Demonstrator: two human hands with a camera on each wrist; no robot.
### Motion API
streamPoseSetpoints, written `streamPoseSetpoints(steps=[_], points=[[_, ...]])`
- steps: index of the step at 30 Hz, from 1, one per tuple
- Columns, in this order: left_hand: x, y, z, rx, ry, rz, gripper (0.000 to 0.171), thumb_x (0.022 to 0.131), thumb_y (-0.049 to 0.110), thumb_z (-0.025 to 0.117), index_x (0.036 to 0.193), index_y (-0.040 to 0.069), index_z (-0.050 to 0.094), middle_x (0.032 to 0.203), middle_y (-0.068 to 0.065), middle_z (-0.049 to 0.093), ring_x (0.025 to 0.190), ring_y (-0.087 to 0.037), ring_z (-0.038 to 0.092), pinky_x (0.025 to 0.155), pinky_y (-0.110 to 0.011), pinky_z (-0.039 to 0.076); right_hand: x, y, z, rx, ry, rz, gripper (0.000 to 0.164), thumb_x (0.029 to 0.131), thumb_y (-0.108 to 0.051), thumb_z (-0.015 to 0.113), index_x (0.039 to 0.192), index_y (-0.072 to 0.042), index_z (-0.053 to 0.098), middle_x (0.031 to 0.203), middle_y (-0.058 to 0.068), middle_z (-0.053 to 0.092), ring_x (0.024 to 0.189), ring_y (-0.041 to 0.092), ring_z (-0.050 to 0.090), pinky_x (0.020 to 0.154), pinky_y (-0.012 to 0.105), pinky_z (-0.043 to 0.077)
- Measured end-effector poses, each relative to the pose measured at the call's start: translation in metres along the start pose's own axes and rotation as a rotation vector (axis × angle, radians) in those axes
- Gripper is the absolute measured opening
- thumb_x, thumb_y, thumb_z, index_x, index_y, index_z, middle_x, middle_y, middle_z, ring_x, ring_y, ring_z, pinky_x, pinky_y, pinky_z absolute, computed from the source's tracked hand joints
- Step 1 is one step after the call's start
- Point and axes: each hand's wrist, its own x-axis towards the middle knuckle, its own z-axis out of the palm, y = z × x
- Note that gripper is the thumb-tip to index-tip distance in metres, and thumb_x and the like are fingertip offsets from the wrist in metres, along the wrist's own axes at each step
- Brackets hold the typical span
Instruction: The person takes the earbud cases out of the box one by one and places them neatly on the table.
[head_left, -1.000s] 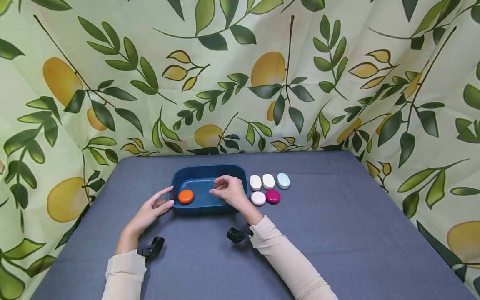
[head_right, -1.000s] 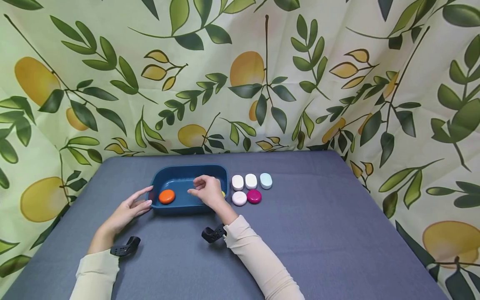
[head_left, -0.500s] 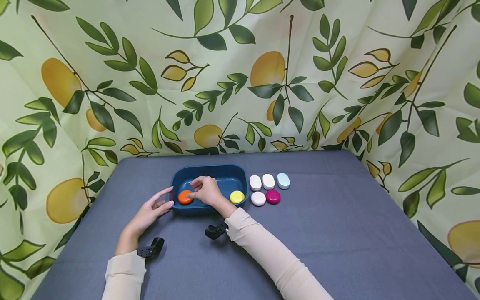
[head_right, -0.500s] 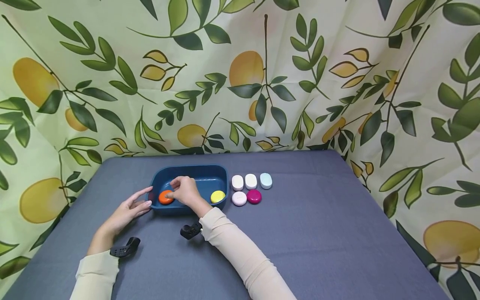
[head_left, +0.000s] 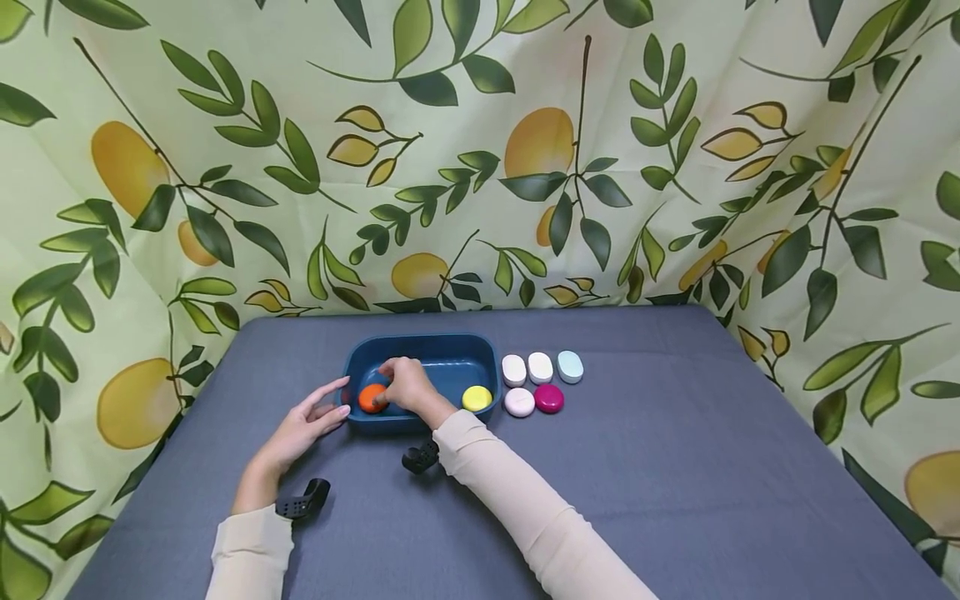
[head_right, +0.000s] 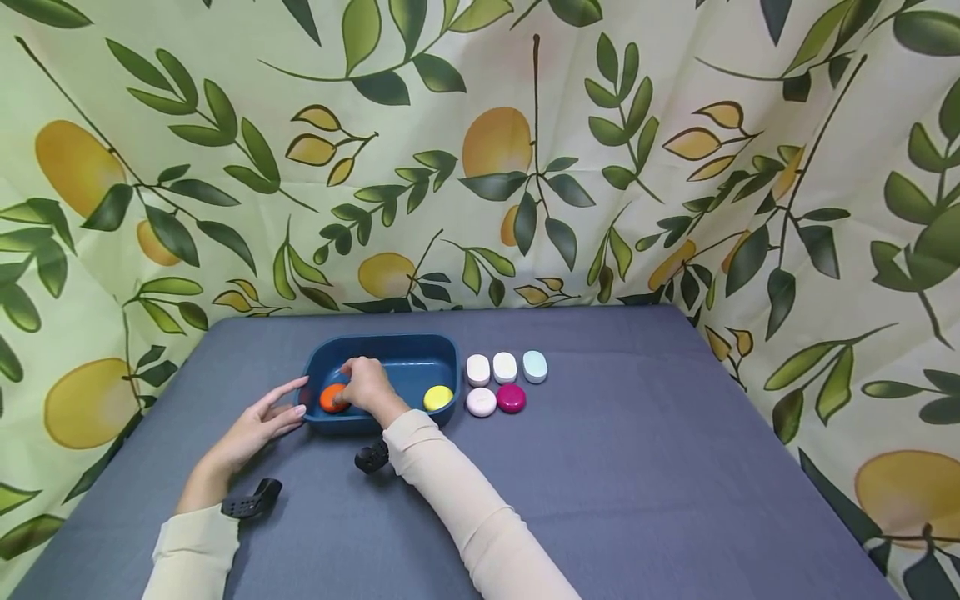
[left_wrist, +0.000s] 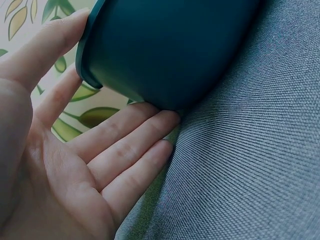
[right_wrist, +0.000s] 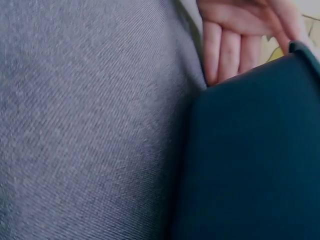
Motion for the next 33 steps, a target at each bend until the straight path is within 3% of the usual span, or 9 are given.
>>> streamPoseSetpoints(steps=[6, 15, 23, 27, 30, 33], points=[[-0.0002, -0.0013, 0.0, -0.013, 0.006, 0.009, 0.062, 0.099, 0.035, 0.054, 0.152, 0.019, 0.028, 0.149, -0.028, 0.04, 0.115, -0.001, 0.059, 0.104, -0.037, 0.051, 0.0029, -0.0006, 0.0053, -0.1, -0.065, -0.041, 0.051, 0.077, -0.016, 0.082, 0.124, -0.007, 0.065, 0.126, 0.006, 0.068, 0.115, 0.018, 0.062, 0.099, 0.025, 0.052], [0.0006, -0.001, 0.0005, 0.007, 0.005, -0.006, 0.063, 0.099, 0.037, 0.053, 0.153, 0.019, 0.027, 0.149, -0.028, 0.041, 0.121, -0.014, 0.059, 0.106, -0.041, 0.049, 0.0044, -0.0023, 0.0096, -0.245, -0.105, -0.1, 0.045, 0.08, -0.015, 0.079, 0.122, -0.009, 0.066, 0.122, 0.004, 0.069, 0.105, 0.015, 0.061, 0.097, 0.02, 0.05], [0.0011, -0.0006, 0.0007, -0.005, 0.001, 0.002, 0.062, 0.099, 0.036, 0.054, 0.152, 0.018, 0.028, 0.149, -0.028, 0.04, 0.109, 0.007, 0.057, 0.105, -0.039, 0.05, 0.0029, -0.0018, 0.0085, -0.251, -0.106, -0.109, 0.045, 0.08, -0.014, 0.078, 0.123, -0.009, 0.066, 0.122, 0.004, 0.069, 0.103, 0.015, 0.061, 0.097, 0.02, 0.05], [0.0013, -0.0015, 0.0012, -0.001, 0.002, 0.006, 0.062, 0.099, 0.035, 0.053, 0.152, 0.018, 0.028, 0.151, -0.028, 0.037, 0.121, -0.012, 0.059, 0.105, -0.04, 0.05, 0.0017, -0.0015, 0.0076, -0.234, -0.089, -0.114, 0.044, 0.078, -0.014, 0.08, 0.12, -0.007, 0.067, 0.119, 0.005, 0.07, 0.103, 0.015, 0.061, 0.095, 0.02, 0.051], [0.0016, -0.0016, 0.0013, 0.006, 0.002, 0.005, 0.062, 0.099, 0.036, 0.053, 0.153, 0.018, 0.028, 0.152, -0.028, 0.035, 0.13, -0.031, 0.053, 0.105, -0.041, 0.049, -0.0001, -0.0019, 0.005, -0.202, -0.066, -0.116, 0.044, 0.077, -0.015, 0.082, 0.118, -0.007, 0.069, 0.118, 0.005, 0.071, 0.102, 0.016, 0.062, 0.092, 0.02, 0.052], [0.0016, -0.0017, 0.0008, 0.006, 0.003, 0.005, 0.062, 0.099, 0.036, 0.053, 0.153, 0.018, 0.028, 0.153, -0.028, 0.034, 0.131, -0.033, 0.052, 0.105, -0.041, 0.049, -0.003, -0.004, 0.0007, -0.171, -0.035, -0.105, 0.044, 0.075, -0.017, 0.083, 0.116, -0.007, 0.069, 0.116, 0.005, 0.071, 0.101, 0.016, 0.063, 0.089, 0.019, 0.053]])
